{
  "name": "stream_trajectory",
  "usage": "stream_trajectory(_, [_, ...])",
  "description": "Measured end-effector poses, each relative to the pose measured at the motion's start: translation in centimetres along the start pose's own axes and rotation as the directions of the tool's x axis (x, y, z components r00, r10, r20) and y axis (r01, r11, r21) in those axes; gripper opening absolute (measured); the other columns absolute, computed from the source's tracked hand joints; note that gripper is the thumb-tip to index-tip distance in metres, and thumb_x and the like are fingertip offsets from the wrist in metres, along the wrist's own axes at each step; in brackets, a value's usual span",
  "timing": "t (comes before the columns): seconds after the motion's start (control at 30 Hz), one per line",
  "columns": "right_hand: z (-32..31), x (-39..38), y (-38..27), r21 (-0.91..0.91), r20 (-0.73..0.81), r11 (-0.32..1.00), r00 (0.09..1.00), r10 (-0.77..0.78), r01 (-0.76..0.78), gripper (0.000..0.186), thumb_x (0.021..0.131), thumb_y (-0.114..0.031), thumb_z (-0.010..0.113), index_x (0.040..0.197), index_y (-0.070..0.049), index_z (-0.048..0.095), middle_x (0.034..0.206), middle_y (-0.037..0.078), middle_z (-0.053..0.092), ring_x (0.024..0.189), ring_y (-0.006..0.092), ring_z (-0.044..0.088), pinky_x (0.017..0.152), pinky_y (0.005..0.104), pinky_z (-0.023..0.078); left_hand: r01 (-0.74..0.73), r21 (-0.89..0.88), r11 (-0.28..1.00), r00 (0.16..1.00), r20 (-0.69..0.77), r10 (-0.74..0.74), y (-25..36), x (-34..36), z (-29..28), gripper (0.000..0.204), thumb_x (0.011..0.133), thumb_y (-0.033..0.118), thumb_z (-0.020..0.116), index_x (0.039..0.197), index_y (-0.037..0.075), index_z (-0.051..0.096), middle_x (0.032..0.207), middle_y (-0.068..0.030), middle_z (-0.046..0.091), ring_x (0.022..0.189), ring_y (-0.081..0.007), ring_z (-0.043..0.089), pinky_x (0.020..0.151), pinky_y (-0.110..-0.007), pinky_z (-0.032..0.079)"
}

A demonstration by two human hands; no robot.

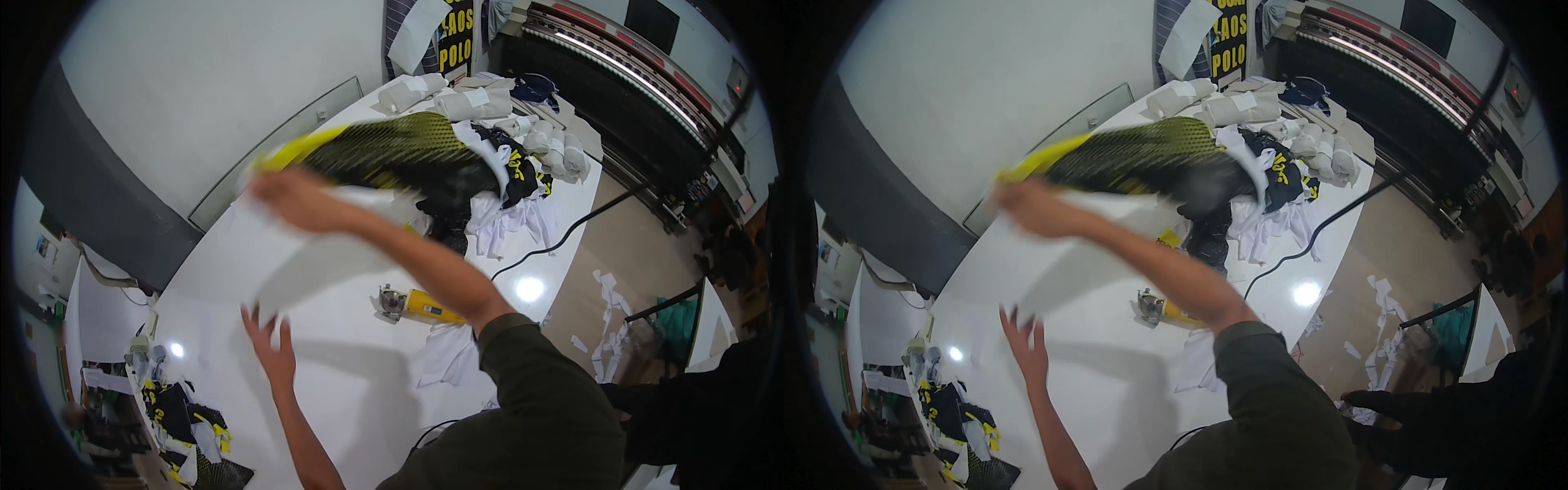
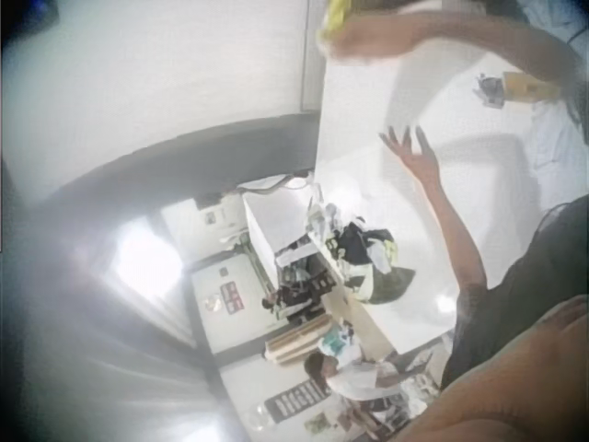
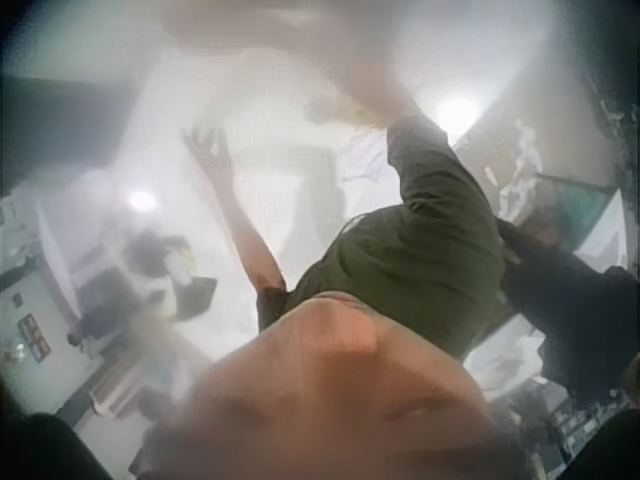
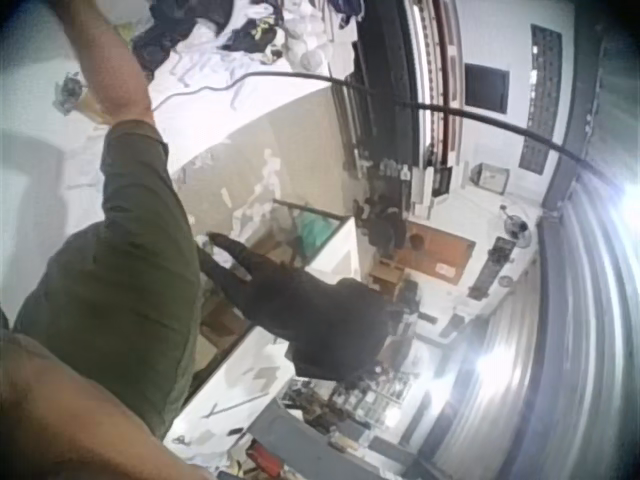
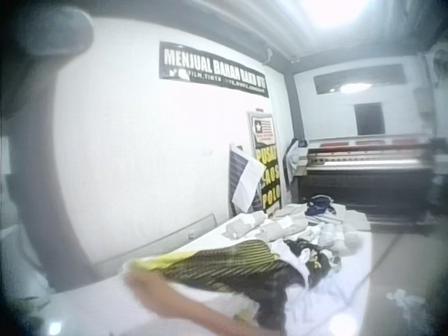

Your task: The person uses a yellow electric fabric cutter to trim black and yellow patterned fabric pieces on a white table. They repeatedly position the fabric, cut along edges, and move finished pieces aside while other workers handle materials in the background.

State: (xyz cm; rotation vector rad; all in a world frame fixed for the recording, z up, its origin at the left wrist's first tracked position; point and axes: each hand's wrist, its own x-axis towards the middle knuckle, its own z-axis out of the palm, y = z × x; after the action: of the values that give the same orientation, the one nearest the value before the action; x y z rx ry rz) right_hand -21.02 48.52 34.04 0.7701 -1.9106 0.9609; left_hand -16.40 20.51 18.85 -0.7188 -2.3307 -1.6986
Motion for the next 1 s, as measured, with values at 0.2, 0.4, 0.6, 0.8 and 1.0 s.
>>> stream_trajectory(0.2, [11.2,-2.0,-19.6,0.263,0.037,0.965,0.999,0.002,-0.012,0.024,0.092,-0.012,0.068,0.114,-0.004,0.063,0.105,0.016,0.061,0.1,0.0338,0.058,0.097,0.0476,0.043,-0.541,0.509,0.67,0.8,0.065,0.596,0.6,11.2,-8.2,0.057,0.108,0.026,0.053,0.159,0.006,0.036,0.16,-0.0095,0.042,0.139,-0.02,0.048,0.116,-0.035,0.036])
stream_trajectory(0.4, [14.5,-18.6,-10.4,-0.348,-0.298,0.769,0.841,0.452,-0.536,0.101,0.078,-0.039,0.084,0.156,-0.002,0.032,0.157,0.029,0.029,0.137,0.0481,0.035,0.111,0.0583,0.03,-0.259,-0.549,0.795,0.908,-0.418,0.007,6.7,13.2,-15.7,0.045,0.108,0.028,0.056,0.144,0.001,0.054,0.141,-0.0039,0.06,0.126,-0.0129,0.056,0.111,-0.03,0.043])
stream_trajectory(0.6, [4.6,-20.6,2.1,-0.45,-0.533,0.343,0.556,0.637,-0.824,0.117,0.07,-0.016,0.088,0.164,-0.017,0.018,0.161,0.029,0.025,0.126,0.0476,0.055,0.093,0.0523,0.05,-0.437,-0.647,0.624,0.83,-0.557,0.004,13.2,12.3,-29.8,0.037,0.107,0.025,0.058,0.134,0.0,0.06,0.128,-0.0095,0.068,0.115,-0.0187,0.064,0.104,-0.033,0.05])
stream_trajectory(0.8, [-8.4,-23.9,17.3,0.036,-0.589,0.132,0.086,0.803,-0.991,0.028,0.084,-0.022,0.076,0.106,-0.006,0.076,0.103,0.016,0.076,0.086,0.0319,0.075,0.071,0.0441,0.058,-0.399,-0.638,0.659,0.861,-0.508,0.029,14.2,12.4,-42.7,0.037,0.107,0.028,0.056,0.131,0.0,0.063,0.124,-0.0113,0.071,0.111,-0.0221,0.069,0.101,-0.037,0.054])
stream_trajectory(1.0, [-13.2,-0.3,13.8,-0.313,-0.303,0.604,0.68,0.667,-0.733,0.032,0.073,-0.007,0.069,0.103,0.003,0.075,0.096,0.025,0.075,0.097,0.0383,0.073,0.09,0.0446,0.057,-0.402,-0.497,0.769,0.754,-0.657,-0.031,7.9,6.8,-56.6,0.04,0.107,0.031,0.055,0.132,0.001,0.062,0.129,-0.0116,0.069,0.112,-0.0228,0.069,0.102,-0.038,0.053])
